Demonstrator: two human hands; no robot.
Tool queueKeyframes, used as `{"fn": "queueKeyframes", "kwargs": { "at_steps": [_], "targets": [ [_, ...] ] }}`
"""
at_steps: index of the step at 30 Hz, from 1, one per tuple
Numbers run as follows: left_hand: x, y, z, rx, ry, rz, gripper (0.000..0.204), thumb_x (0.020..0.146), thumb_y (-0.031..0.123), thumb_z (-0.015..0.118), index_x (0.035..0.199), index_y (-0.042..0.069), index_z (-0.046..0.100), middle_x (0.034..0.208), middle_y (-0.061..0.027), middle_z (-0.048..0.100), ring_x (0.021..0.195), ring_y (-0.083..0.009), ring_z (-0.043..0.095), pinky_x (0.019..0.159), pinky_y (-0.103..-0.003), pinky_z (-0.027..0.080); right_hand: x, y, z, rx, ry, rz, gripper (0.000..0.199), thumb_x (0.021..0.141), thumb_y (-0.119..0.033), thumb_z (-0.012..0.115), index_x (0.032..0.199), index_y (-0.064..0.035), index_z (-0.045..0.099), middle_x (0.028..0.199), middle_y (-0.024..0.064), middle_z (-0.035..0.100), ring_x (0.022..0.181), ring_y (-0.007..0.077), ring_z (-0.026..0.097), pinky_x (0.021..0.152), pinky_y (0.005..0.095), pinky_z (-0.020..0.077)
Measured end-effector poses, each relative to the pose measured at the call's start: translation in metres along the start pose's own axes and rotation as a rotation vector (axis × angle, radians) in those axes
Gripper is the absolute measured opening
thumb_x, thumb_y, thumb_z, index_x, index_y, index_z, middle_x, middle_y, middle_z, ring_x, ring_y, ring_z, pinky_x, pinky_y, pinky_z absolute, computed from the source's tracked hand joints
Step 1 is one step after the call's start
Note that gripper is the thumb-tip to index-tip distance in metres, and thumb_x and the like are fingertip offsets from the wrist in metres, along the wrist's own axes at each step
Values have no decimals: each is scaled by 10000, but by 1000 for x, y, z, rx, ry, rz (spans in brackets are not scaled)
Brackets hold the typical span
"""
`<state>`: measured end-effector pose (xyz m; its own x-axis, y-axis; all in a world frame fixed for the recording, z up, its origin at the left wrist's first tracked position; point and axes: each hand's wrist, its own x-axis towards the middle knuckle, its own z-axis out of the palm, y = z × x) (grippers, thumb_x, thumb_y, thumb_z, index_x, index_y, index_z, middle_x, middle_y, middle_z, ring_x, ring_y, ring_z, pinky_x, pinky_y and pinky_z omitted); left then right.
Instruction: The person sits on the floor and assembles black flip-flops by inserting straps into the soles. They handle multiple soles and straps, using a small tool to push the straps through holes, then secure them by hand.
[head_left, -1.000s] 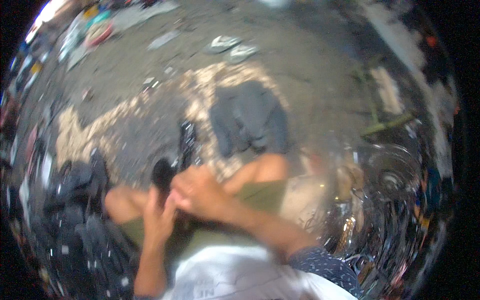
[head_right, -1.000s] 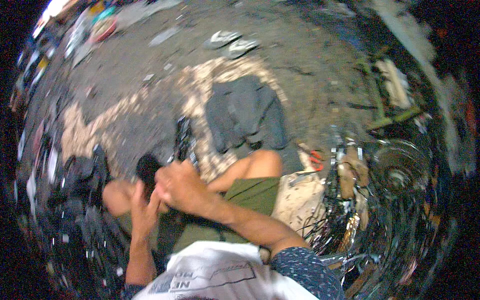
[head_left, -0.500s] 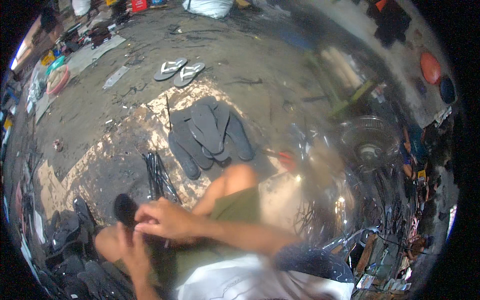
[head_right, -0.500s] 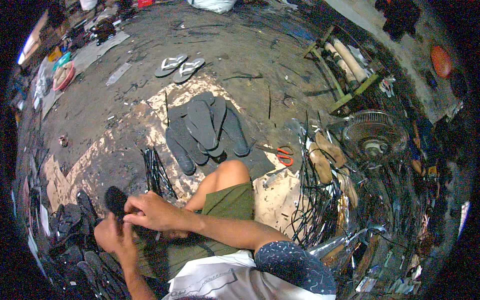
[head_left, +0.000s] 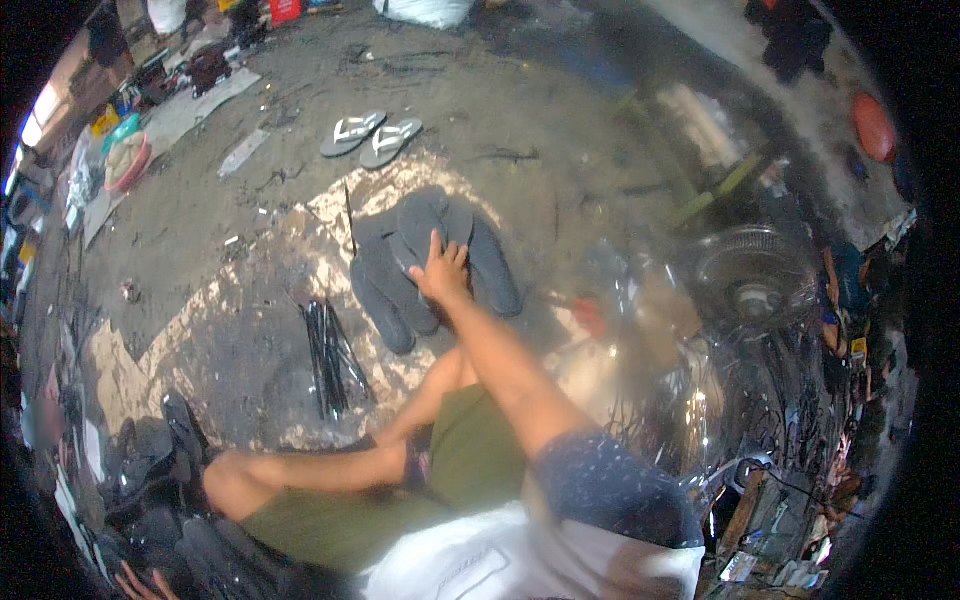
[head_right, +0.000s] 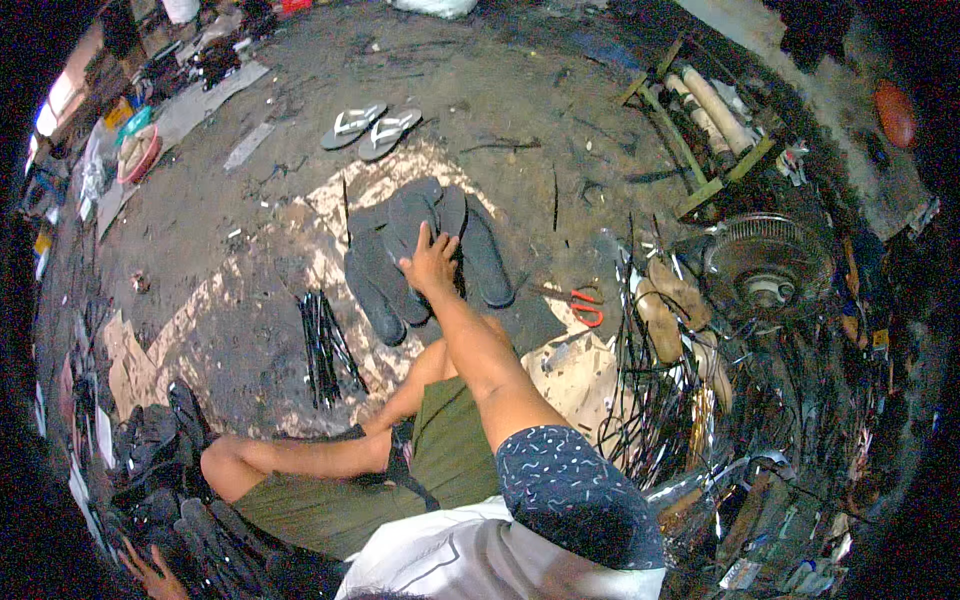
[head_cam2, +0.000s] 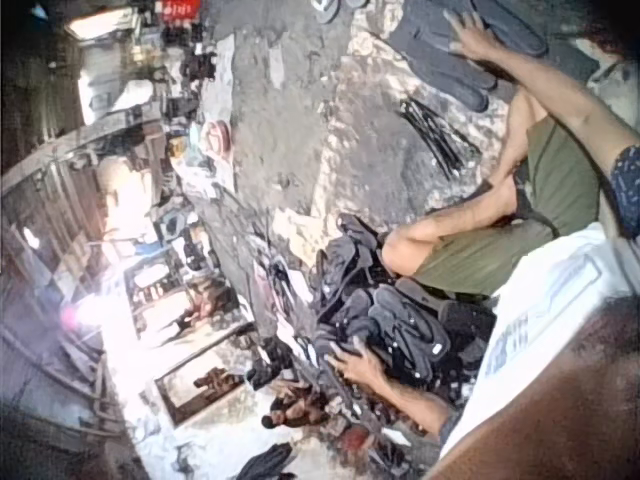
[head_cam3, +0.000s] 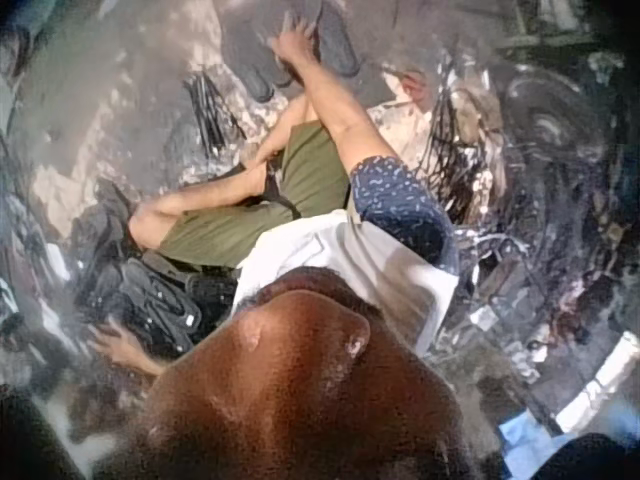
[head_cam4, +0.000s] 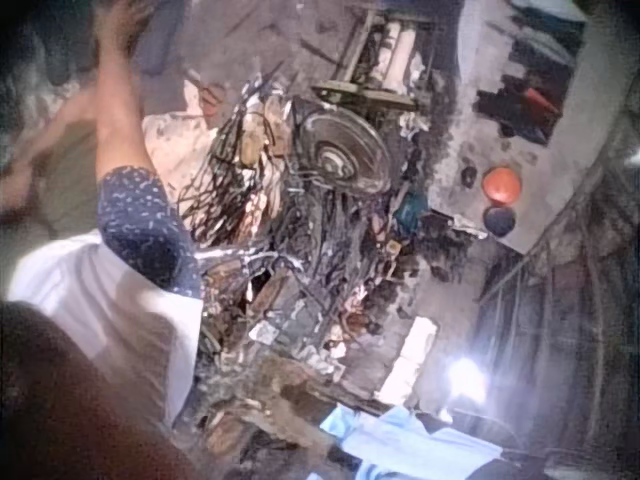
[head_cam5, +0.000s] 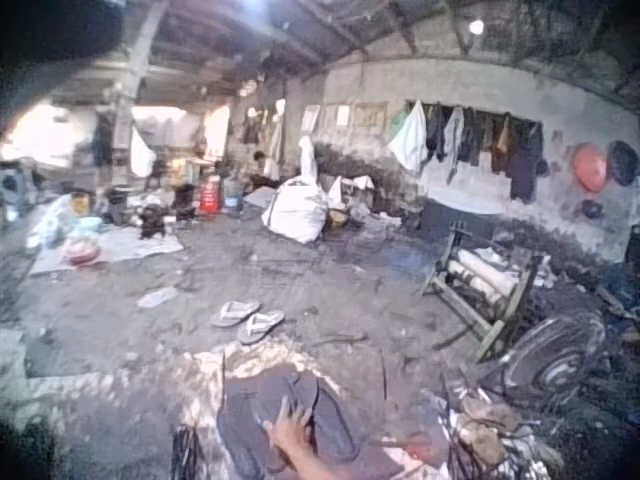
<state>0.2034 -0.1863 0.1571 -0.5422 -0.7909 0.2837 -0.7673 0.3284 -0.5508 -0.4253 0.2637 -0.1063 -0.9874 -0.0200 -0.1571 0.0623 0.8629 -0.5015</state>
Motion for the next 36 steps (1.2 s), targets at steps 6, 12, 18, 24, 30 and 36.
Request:
{"fn": "queueKeyframes", "kwargs": {
  "at_steps": [6,12,18,24,30,36],
  "targets": [
    [25,-15,89,-33,-22,-210,619,971,706,505,1540,476,424,1722,-36,194,1539,-463,210,1094,-808,212,1,29,-43,185,326,-231,923,836,-274,789,1581,-70,284,1473,276,485,1331,485,458,1121,558,380],
    [17,38,-85,-218,528,-216,510,996,445,599,1455,226,564,1603,-127,386,1453,-387,363,1184,-562,296,-75,-58,-84,965,-213,-395,476,971,-213,629,1390,-11,524,1232,160,677,1076,253,664,949,367,531],
    [-26,242,-143,-1905,-336,-5,602,963,129,703,1513,55,468,1343,-121,599,1187,-218,583,1054,-335,452,-235,-133,-29,734,-979,-850,490,1011,-392,641,1249,36,622,1088,155,735,1075,226,667,1027,392,494],
    [-45,224,-120,-1857,-347,-163,573,883,87,735,1413,41,523,1254,-105,618,1137,-211,602,1031,-318,463,-139,-116,80,668,-420,-468,316,940,-306,729,1073,-21,704,984,151,743,936,262,716,851,410,560],
    [-74,244,-77,-1283,-136,264,616,876,106,747,1442,25,518,1406,-160,543,1312,-292,520,1139,-391,382,-80,-84,161,268,96,-255,271,874,-284,737,968,-42,660,911,178,713,938,396,695,846,498,536],
    [-40,247,-108,-1654,-194,92,468,938,86,692,1392,17,599,1334,-132,589,1180,-237,622,1001,-341,499,-77,-94,108,498,-56,-196,286,896,-271,701,1035,-22,724,968,169,747,927,293,718,847,404,545]
  ]
}}
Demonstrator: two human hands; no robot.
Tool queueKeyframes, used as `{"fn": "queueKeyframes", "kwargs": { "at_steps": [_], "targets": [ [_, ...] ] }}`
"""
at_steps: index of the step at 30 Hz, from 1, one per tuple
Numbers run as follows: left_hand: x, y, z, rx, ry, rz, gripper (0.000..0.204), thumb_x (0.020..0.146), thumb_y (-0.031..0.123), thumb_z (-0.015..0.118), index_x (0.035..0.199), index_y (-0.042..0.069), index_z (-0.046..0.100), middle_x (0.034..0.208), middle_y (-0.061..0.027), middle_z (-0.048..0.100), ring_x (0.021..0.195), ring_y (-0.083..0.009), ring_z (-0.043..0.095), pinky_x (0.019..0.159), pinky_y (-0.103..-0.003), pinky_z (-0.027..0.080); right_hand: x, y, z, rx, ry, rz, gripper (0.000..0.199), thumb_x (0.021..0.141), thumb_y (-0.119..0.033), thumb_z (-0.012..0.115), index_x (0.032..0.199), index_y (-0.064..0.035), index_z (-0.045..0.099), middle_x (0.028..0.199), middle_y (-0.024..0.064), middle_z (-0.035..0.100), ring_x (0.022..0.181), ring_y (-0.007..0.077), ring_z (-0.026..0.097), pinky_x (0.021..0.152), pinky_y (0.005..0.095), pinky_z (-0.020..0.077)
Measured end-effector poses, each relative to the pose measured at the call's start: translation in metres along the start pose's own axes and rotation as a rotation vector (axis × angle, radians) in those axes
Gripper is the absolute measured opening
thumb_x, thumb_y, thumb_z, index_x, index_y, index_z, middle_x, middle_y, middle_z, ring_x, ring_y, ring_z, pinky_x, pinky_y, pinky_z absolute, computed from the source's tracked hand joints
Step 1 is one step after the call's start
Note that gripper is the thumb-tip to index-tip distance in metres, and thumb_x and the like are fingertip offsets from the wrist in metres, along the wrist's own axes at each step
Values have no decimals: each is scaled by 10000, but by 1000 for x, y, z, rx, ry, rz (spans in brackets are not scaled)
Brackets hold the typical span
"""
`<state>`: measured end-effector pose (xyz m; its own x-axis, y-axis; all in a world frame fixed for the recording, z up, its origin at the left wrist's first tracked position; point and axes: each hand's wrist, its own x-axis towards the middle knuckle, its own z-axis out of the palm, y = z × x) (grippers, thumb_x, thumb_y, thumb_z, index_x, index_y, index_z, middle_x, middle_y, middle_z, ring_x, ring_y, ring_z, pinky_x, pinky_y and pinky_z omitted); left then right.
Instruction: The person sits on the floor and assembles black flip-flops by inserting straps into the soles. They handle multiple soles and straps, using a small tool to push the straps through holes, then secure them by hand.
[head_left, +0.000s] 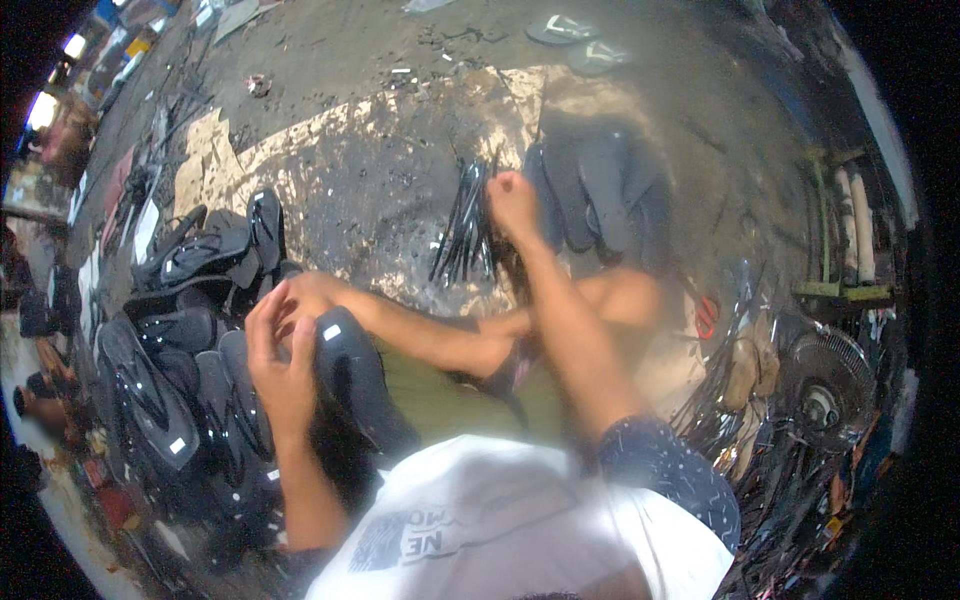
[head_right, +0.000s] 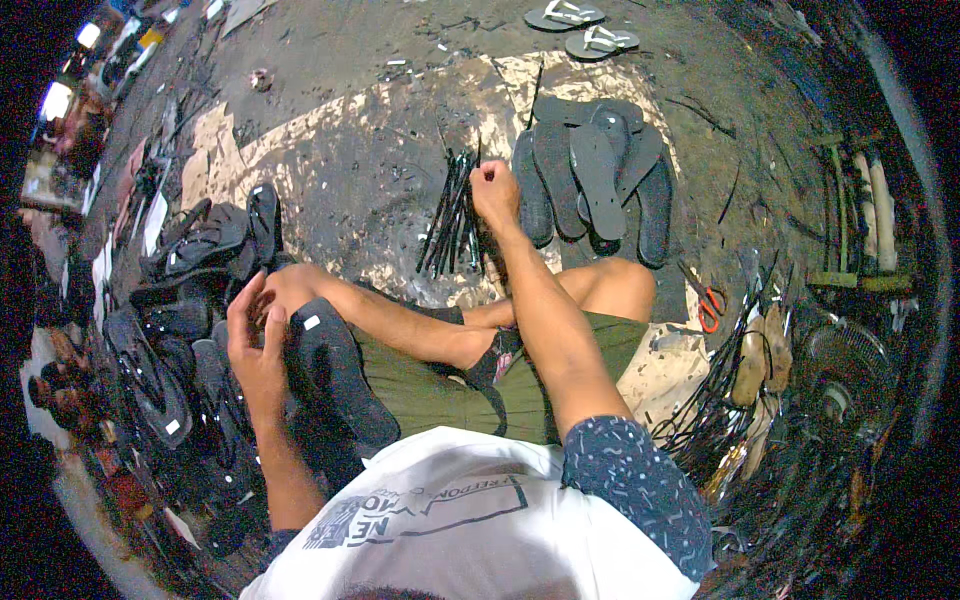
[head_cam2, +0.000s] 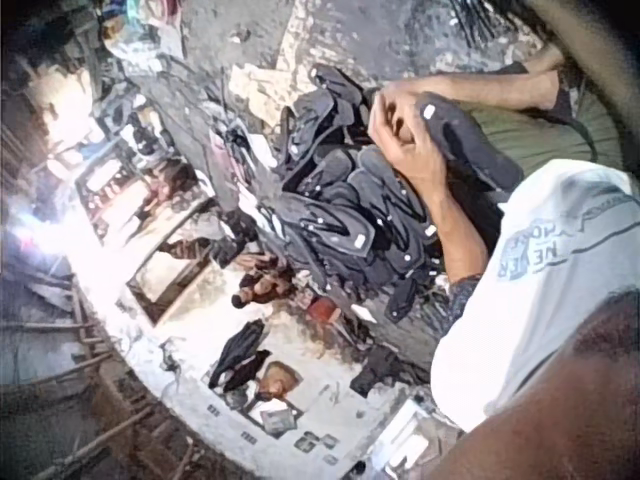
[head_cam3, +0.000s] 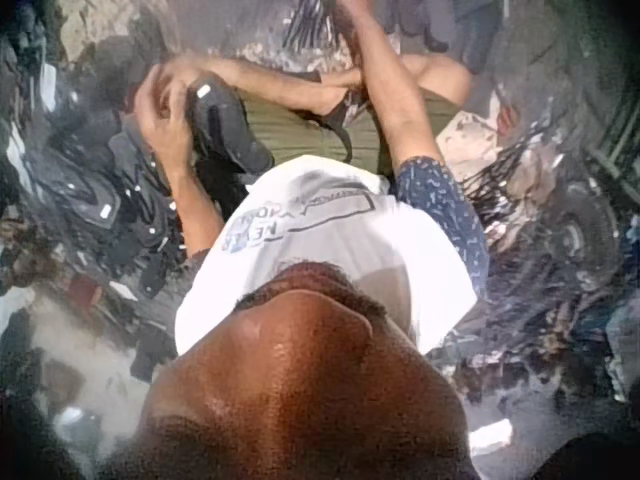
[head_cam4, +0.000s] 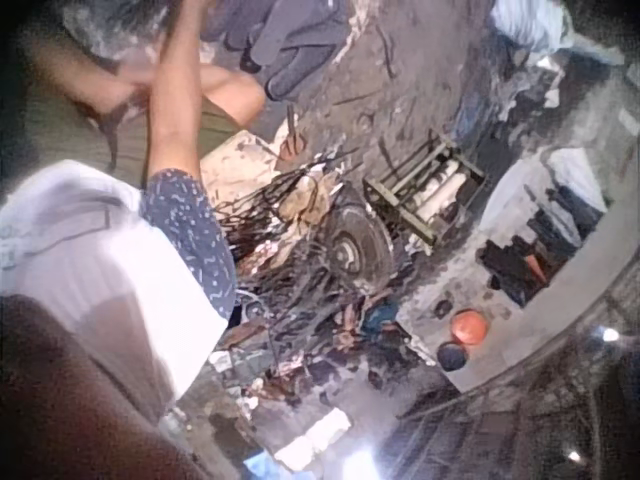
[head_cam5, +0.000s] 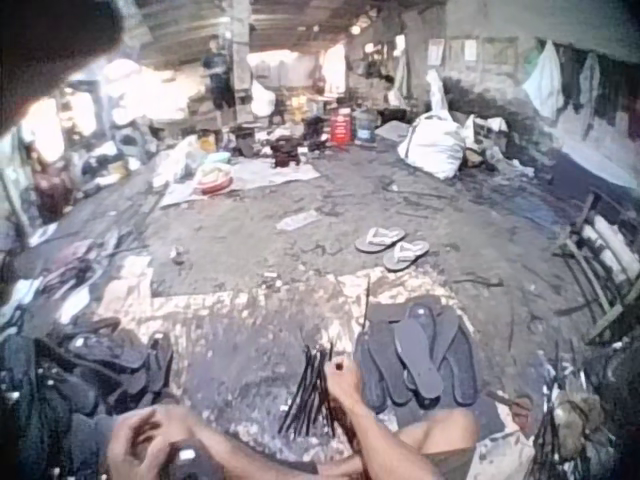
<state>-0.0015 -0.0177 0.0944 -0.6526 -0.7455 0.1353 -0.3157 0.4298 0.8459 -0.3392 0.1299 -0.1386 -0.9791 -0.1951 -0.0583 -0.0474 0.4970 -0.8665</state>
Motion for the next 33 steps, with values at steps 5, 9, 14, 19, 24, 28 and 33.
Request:
{"fn": "queueKeyframes", "kwargs": {
  "at_steps": [5,9,14,19,24,28,33],
  "targets": [
    [27,22,43,-12,-163,79,319,989,104,677,1286,-13,681,1198,-110,694,1033,-168,667,896,-284,533,-72,-115,-41,228,-199,-312,209,947,-224,700,1056,-45,702,885,138,741,793,238,718,728,361,558],
    [42,24,83,-487,-121,-239,286,1013,127,671,1258,-19,696,1055,-72,741,936,-113,669,816,-242,536,-135,-143,-51,367,-678,-479,164,955,-161,723,1067,-43,705,916,124,743,863,212,739,765,328,568],
    [37,15,40,-451,104,-161,295,1019,144,670,1268,-14,687,1089,-102,735,883,-107,671,794,-238,532,-68,-78,-2,-45,-445,-752,173,929,-219,684,1024,-82,729,1001,154,720,938,330,660,838,463,519],
    [21,13,14,-519,159,-154,318,1012,113,670,1300,-19,654,1095,-106,729,854,-100,664,745,-223,528,-82,-7,38,-543,-539,-1132,133,839,-150,699,966,-111,700,919,116,641,899,359,614,823,448,482],
    [14,-1,8,-708,120,-171,284,989,68,671,1259,-20,663,1107,-119,728,846,-114,667,739,-230,529,-73,-52,29,-193,-533,-1026,175,826,-155,717,986,-127,650,953,97,645,940,339,602,818,444,475],
    [19,12,19,-683,23,-169,252,979,98,677,1208,-7,695,1093,-108,736,923,-127,678,859,-265,535,-77,-39,34,-510,-566,-1163,181,889,-150,605,1046,-139,694,1038,91,648,1060,315,590,881,440,475],
    [11,22,3,-559,-3,-111,253,965,150,717,1177,14,735,1039,-57,695,993,-149,654,915,-293,516,-92,-16,46,-692,-692,-1104,157,842,-191,659,959,-120,735,1110,87,631,1147,311,558,1024,446,439]
  ]
}}
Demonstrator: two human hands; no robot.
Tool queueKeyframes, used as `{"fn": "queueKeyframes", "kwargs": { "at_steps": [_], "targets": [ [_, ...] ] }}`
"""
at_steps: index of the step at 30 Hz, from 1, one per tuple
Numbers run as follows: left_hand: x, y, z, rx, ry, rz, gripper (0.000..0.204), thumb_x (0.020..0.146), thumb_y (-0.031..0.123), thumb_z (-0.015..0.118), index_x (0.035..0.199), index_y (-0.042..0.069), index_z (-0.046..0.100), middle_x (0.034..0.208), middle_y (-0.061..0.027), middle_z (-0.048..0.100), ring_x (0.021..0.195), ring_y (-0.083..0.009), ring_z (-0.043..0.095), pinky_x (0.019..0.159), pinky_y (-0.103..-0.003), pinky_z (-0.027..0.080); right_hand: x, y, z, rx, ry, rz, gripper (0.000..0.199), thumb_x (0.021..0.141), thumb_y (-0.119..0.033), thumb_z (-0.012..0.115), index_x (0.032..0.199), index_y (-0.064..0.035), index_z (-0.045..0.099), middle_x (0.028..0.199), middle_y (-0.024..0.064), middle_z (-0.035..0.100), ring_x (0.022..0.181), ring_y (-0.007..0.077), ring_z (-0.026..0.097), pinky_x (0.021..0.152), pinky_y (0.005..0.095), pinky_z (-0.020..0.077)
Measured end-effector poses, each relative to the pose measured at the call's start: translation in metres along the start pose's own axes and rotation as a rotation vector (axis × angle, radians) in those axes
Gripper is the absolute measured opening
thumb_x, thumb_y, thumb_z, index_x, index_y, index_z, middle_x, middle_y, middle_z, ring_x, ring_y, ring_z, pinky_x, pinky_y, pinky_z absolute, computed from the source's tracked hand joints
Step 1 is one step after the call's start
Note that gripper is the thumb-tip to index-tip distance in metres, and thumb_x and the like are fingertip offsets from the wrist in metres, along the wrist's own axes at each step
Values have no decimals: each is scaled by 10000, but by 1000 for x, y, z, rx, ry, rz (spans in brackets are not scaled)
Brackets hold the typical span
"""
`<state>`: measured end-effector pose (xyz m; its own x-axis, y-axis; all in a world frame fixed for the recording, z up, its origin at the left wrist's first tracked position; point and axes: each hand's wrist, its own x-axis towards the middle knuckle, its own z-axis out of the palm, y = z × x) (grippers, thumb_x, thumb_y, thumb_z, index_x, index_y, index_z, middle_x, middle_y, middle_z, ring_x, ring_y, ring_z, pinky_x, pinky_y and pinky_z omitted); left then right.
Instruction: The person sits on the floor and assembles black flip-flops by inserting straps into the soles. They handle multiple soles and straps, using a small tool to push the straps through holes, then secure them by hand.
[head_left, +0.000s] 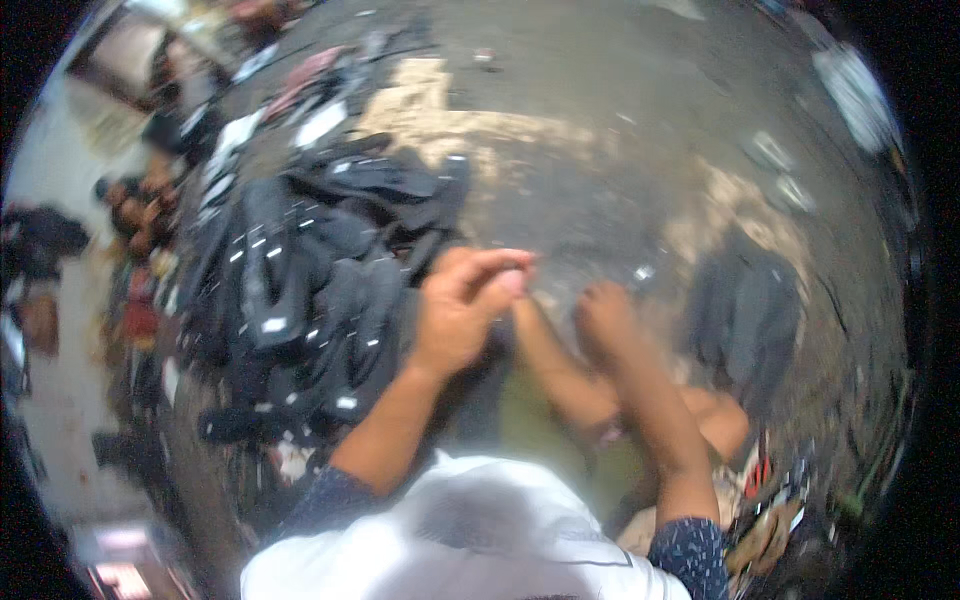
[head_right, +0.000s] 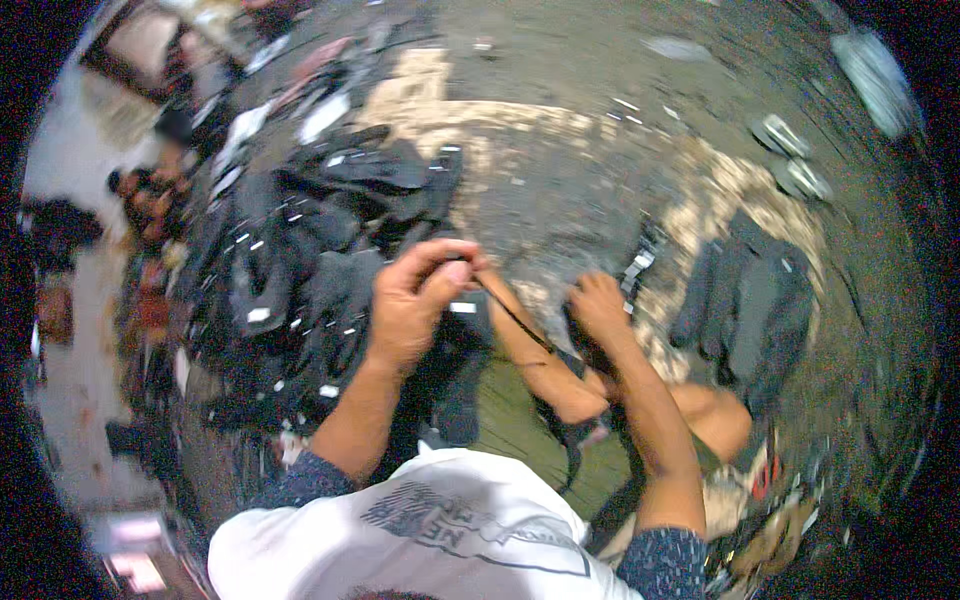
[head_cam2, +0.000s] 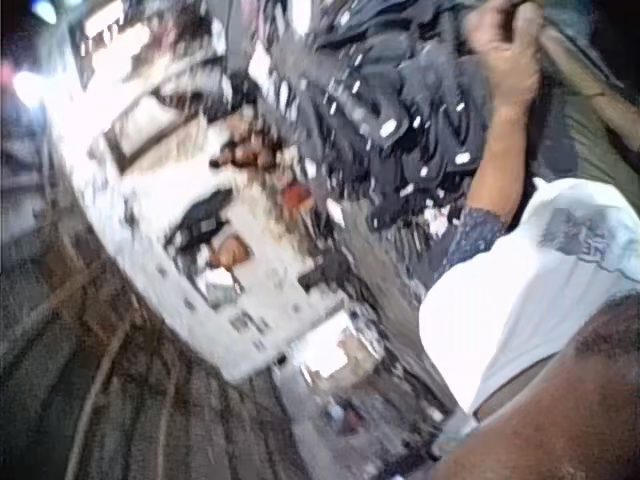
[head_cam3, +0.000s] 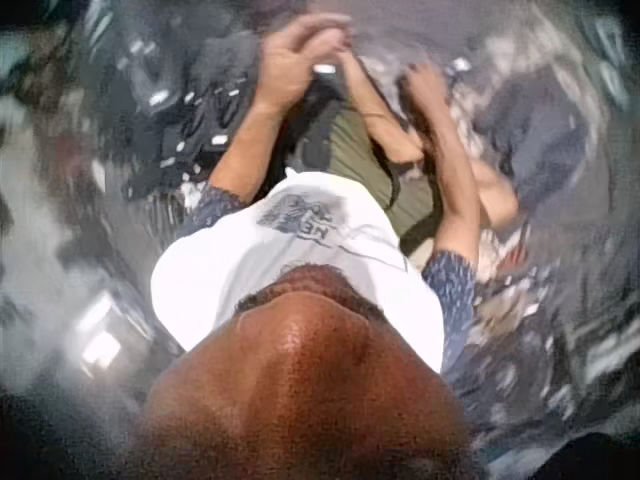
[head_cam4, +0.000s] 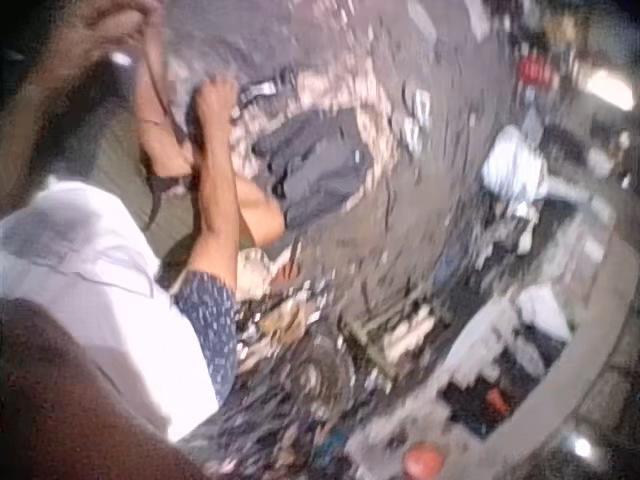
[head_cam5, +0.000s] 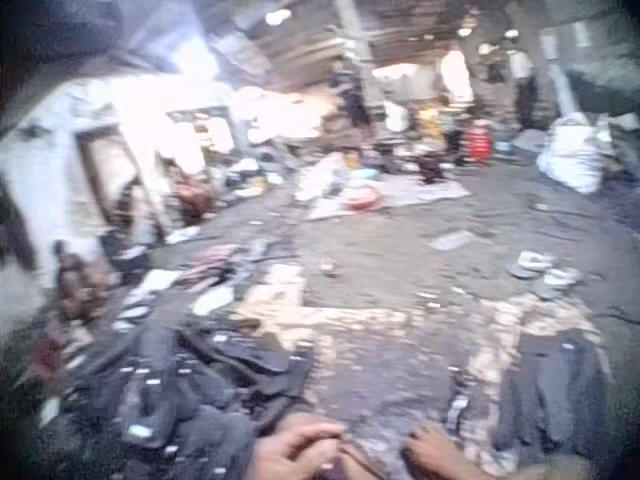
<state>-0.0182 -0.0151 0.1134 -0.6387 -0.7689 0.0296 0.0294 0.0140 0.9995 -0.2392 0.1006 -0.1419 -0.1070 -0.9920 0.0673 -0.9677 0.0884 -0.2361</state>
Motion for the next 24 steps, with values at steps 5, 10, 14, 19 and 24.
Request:
{"fn": "queueKeyframes", "kwargs": {
  "at_steps": [5,10,14,19,24],
  "targets": [
    [2,-17,-12,138,15,95,220,975,125,695,1160,10,725,1081,-19,702,996,-99,637,914,-259,498,19,-10,-70,464,542,186,117,933,-87,704,1035,-46,667,989,149,700,892,308,673,777,412,531],
    [-7,-10,2,51,82,10,214,955,148,721,1126,27,761,1098,-53,703,1062,-152,640,961,-301,494,7,-92,-201,1062,614,390,133,975,-84,691,1102,-50,705,983,39,704,870,105,632,779,267,518],
    [-9,-8,18,-78,62,-31,257,951,110,741,1188,10,739,1125,-69,723,1048,-134,654,963,-272,502,-15,-118,-218,1277,642,259,157,946,-54,707,1101,-48,730,989,64,713,914,141,670,803,279,535],
    [-13,2,40,-190,-13,15,296,950,94,742,1228,-3,711,1005,-16,705,869,-89,646,758,-219,522,-23,-130,-229,970,746,155,184,892,-33,749,1075,-44,738,1012,118,730,928,255,709,794,349,566],
    [-20,3,33,-244,-75,-89,302,942,46,742,1239,-4,714,1172,-65,729,1067,-119,659,967,-262,510,-22,-137,-227,856,822,59,215,876,-15,758,1084,-52,723,1041,116,724,943,278,696,801,367,558]
  ]
}}
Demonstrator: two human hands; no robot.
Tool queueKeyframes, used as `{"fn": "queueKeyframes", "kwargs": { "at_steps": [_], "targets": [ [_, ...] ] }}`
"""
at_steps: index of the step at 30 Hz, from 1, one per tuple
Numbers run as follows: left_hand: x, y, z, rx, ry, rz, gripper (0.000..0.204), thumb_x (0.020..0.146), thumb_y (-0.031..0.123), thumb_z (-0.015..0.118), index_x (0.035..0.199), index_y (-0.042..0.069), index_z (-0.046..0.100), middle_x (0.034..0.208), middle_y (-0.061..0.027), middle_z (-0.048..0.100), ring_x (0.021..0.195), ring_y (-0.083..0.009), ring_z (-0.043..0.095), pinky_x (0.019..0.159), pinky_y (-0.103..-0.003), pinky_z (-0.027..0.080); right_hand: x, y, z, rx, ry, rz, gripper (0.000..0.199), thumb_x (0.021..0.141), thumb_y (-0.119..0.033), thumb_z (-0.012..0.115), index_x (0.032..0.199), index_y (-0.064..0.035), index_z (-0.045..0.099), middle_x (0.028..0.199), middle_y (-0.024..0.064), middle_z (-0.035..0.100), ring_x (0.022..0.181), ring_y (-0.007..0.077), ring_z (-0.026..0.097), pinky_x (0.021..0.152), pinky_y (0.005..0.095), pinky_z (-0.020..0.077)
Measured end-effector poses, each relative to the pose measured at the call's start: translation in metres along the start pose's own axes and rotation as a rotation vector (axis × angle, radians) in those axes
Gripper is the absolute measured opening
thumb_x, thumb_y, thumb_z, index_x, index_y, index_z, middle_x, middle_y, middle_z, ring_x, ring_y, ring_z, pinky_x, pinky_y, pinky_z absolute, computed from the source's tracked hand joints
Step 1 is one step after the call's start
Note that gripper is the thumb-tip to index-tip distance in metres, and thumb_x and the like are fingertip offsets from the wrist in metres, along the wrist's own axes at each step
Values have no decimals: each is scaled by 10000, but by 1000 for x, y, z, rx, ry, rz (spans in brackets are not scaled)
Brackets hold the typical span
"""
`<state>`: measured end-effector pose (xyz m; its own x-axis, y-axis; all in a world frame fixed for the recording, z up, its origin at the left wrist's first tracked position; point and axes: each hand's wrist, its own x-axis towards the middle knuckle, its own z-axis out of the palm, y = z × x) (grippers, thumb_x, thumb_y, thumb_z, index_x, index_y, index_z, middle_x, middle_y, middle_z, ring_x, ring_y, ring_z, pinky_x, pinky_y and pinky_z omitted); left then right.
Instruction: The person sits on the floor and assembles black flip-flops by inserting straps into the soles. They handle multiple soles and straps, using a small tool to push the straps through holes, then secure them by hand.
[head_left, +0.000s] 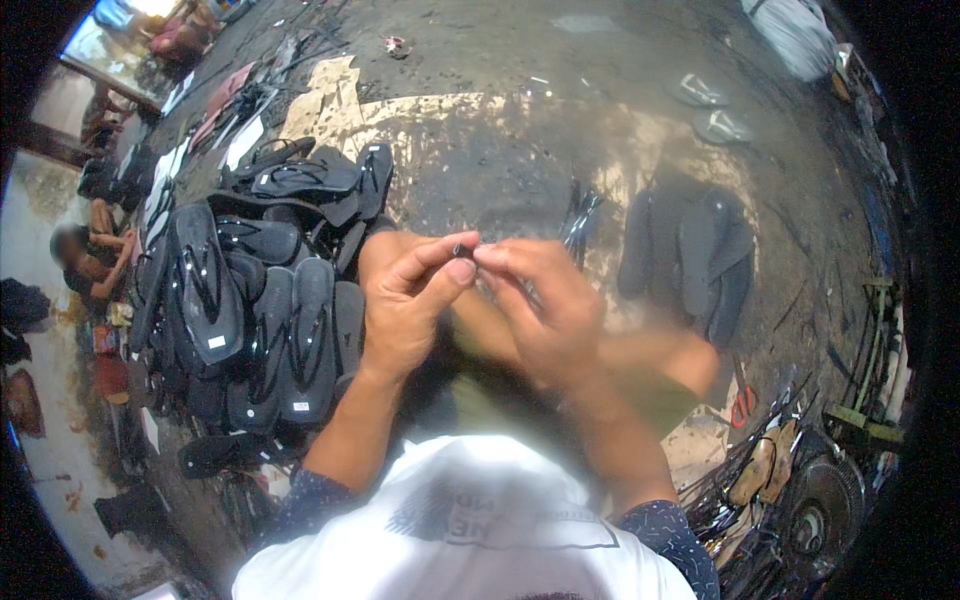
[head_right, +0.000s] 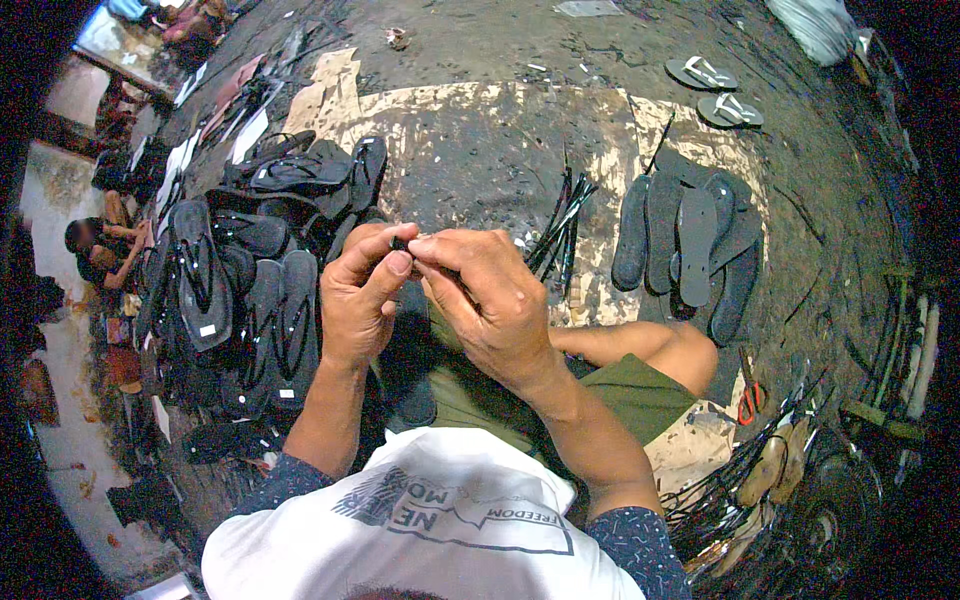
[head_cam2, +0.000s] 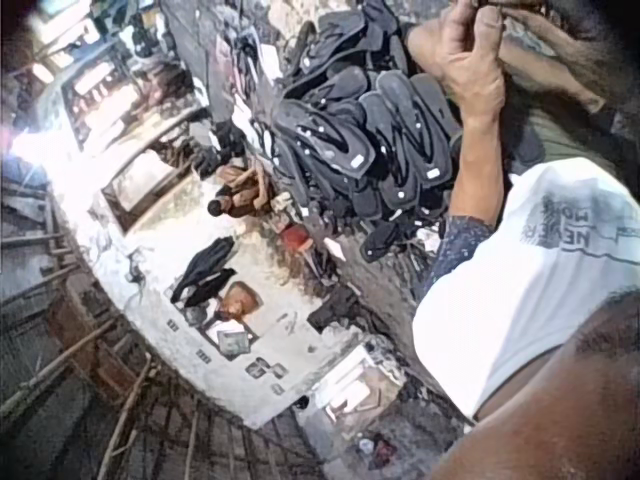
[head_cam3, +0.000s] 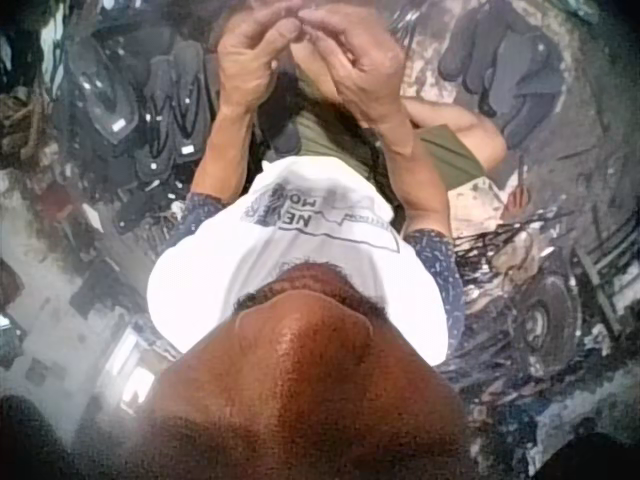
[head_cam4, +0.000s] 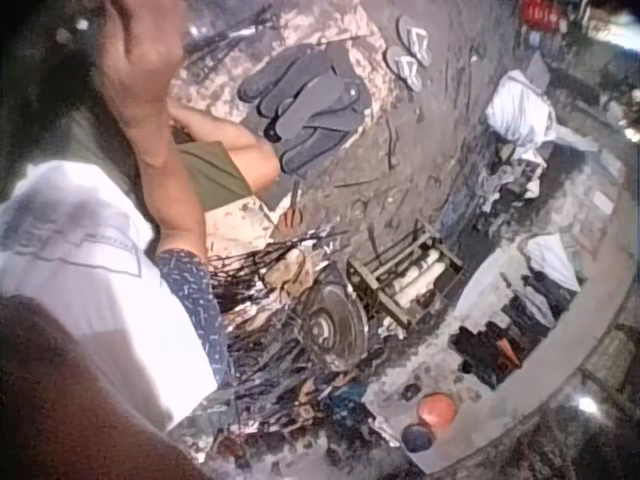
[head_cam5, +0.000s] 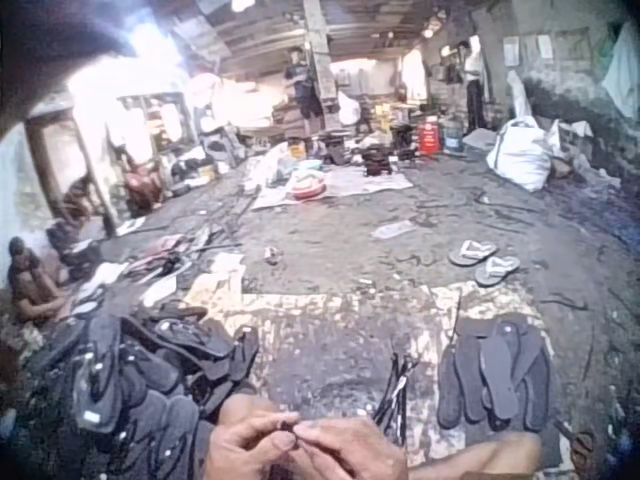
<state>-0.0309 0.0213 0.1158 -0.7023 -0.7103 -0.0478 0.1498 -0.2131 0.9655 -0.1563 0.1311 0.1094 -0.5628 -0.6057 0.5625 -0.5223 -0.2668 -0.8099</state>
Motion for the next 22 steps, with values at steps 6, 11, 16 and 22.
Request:
{"fn": "queueKeyframes", "kwargs": {
  "at_steps": [6,11,16,22],
  "targets": [
    [-2,-1,-2,17,-28,18,298,944,40,737,1236,-12,712,1176,-62,723,1083,-131,656,1003,-275,497,-1,2,-5,15,-62,5,218,876,-19,757,1089,-47,719,1062,130,717,966,286,694,814,370,559],
    [-3,-8,7,39,36,-3,300,952,97,742,1234,-1,716,1130,-60,735,782,-41,553,682,-203,406,-7,3,-4,182,-110,285,188,892,-66,770,1070,-38,716,1042,117,730,981,217,704,838,335,559],
    [6,-3,-30,632,-86,164,428,948,219,738,1323,24,669,1305,-140,655,1231,-258,592,1086,-388,440,-13,1,-27,356,-78,387,124,901,-62,759,1004,-19,706,959,103,754,878,153,709,778,312,566],
    [-2,-50,-102,1706,-144,140,858,828,452,811,1537,124,457,1677,-130,298,1522,-403,296,1210,-542,266,-22,-16,-95,866,-611,408,650,946,-99,679,1494,-27,337,1481,148,492,1369,222,484,1127,343,389]
  ]
}}
